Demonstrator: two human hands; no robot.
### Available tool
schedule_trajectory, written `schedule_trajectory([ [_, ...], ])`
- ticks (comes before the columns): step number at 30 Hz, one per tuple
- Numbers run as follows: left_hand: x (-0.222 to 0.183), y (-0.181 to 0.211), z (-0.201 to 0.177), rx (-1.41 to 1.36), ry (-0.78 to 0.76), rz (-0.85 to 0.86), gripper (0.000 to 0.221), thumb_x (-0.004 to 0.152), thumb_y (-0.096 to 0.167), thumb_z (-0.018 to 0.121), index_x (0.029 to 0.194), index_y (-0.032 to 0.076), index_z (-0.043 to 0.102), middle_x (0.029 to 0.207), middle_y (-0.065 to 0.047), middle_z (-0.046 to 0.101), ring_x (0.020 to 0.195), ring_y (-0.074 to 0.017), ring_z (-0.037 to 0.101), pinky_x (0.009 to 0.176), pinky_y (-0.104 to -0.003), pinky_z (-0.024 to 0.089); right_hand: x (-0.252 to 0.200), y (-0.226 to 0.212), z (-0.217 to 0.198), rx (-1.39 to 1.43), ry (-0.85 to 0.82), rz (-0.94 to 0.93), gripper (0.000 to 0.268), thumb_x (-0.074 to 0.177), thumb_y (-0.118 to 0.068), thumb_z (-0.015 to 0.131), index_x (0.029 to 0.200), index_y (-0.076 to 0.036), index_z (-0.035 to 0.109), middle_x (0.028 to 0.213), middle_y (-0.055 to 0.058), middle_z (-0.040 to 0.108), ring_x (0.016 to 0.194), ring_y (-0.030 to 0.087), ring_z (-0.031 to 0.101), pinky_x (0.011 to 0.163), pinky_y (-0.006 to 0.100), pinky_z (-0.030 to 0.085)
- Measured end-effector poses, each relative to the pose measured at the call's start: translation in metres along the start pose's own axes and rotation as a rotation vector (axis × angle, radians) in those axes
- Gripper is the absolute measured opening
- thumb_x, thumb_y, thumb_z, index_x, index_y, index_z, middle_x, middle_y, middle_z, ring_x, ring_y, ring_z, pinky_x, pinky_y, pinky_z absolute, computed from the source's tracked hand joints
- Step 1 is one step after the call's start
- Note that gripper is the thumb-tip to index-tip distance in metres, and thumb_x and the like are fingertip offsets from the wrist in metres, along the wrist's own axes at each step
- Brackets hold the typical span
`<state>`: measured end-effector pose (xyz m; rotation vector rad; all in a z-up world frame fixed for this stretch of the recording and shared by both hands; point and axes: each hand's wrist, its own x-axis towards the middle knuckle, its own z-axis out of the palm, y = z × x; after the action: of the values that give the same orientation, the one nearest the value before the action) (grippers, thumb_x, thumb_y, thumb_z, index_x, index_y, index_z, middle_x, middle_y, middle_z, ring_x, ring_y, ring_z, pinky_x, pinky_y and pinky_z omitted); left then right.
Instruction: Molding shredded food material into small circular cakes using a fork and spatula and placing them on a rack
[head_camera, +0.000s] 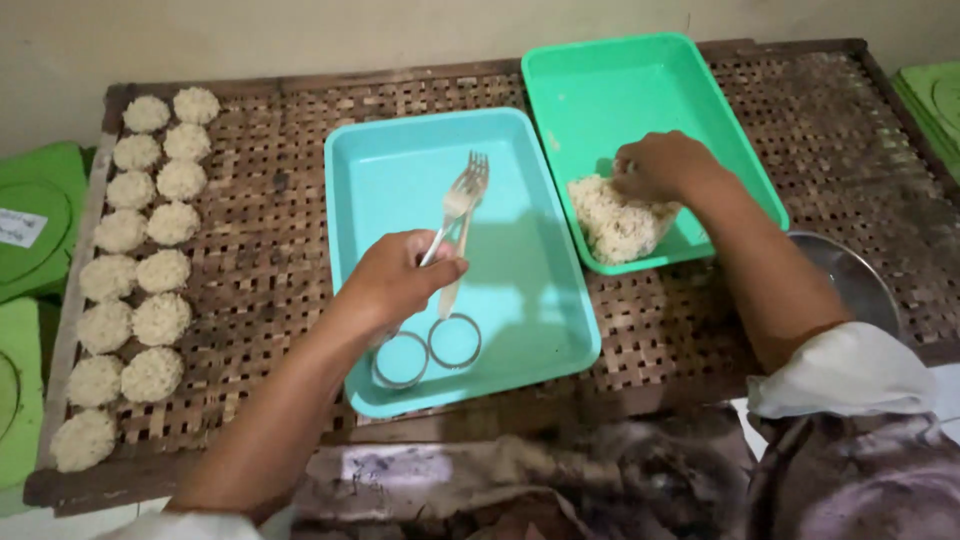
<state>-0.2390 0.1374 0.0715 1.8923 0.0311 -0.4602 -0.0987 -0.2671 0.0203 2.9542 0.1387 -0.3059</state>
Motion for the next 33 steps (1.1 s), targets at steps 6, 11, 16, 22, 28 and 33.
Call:
schedule_trajectory([
  [6,-0.049,-0.001,-0.018,-0.005,0.034,-0.051,0.017,0.081,0.025,0.074,0.078,0.008,0.072,0.053,-0.009,0.053,0.044,-0.0174,0.052,0.036,-0.031,0.043,-0.057,0.009,-0.013,0.184,-0.021,0.05,0.044,0.09,-0.047,0.065,0.12,-0.017,0.075,0.116,0.018,0.077,0.11,0.05,0.069,0.095,0.06,0.053],
  [11,-0.059,-0.016,-0.021,-0.073,0.047,-0.038,0.015,0.082,0.022,0.072,0.075,0.009,0.071,0.054,-0.006,0.052,0.049,-0.0156,0.053,0.042,-0.027,0.04,-0.091,-0.002,-0.013,0.294,0.011,0.131,0.043,0.092,-0.046,0.067,0.12,-0.013,0.072,0.118,0.017,0.074,0.111,0.048,0.068,0.094,0.06,0.053],
  [16,-0.062,-0.031,-0.022,-0.056,0.006,-0.025,0.019,0.081,0.026,0.075,0.082,0.007,0.074,0.058,-0.008,0.058,0.055,-0.0176,0.054,0.049,-0.027,0.043,-0.13,-0.078,-0.07,0.339,-0.081,0.149,0.066,0.09,-0.049,0.066,0.141,-0.007,0.061,0.133,0.034,0.064,0.124,0.058,0.058,0.105,0.066,0.046],
  [22,-0.07,-0.033,-0.03,0.016,0.003,-0.05,0.022,0.082,0.03,0.074,0.085,0.008,0.075,0.06,-0.01,0.062,0.061,-0.0193,0.057,0.057,-0.031,0.046,-0.1,-0.027,0.015,0.245,0.022,0.147,0.061,0.085,-0.049,0.078,0.136,-0.018,0.064,0.136,0.028,0.053,0.118,0.059,0.061,0.097,0.063,0.053],
  [28,-0.066,-0.033,-0.029,0.138,-0.03,-0.105,0.026,0.082,0.035,0.073,0.096,0.014,0.079,0.072,-0.014,0.071,0.063,-0.0238,0.062,0.062,-0.034,0.05,-0.114,-0.014,0.001,0.36,0.066,0.287,0.051,0.083,-0.047,0.079,0.121,-0.015,0.067,0.115,0.03,0.066,0.111,0.057,0.065,0.096,0.061,0.05],
  [33,-0.072,-0.024,-0.033,0.15,-0.078,-0.05,0.02,0.089,0.026,0.07,0.091,0.007,0.078,0.068,-0.003,0.063,0.056,-0.0135,0.05,0.054,-0.029,0.038,-0.145,-0.04,-0.043,0.747,0.202,0.363,0.03,0.096,-0.014,0.071,0.121,-0.011,0.057,0.108,0.015,0.066,0.089,0.028,0.064,0.073,0.041,0.054],
])
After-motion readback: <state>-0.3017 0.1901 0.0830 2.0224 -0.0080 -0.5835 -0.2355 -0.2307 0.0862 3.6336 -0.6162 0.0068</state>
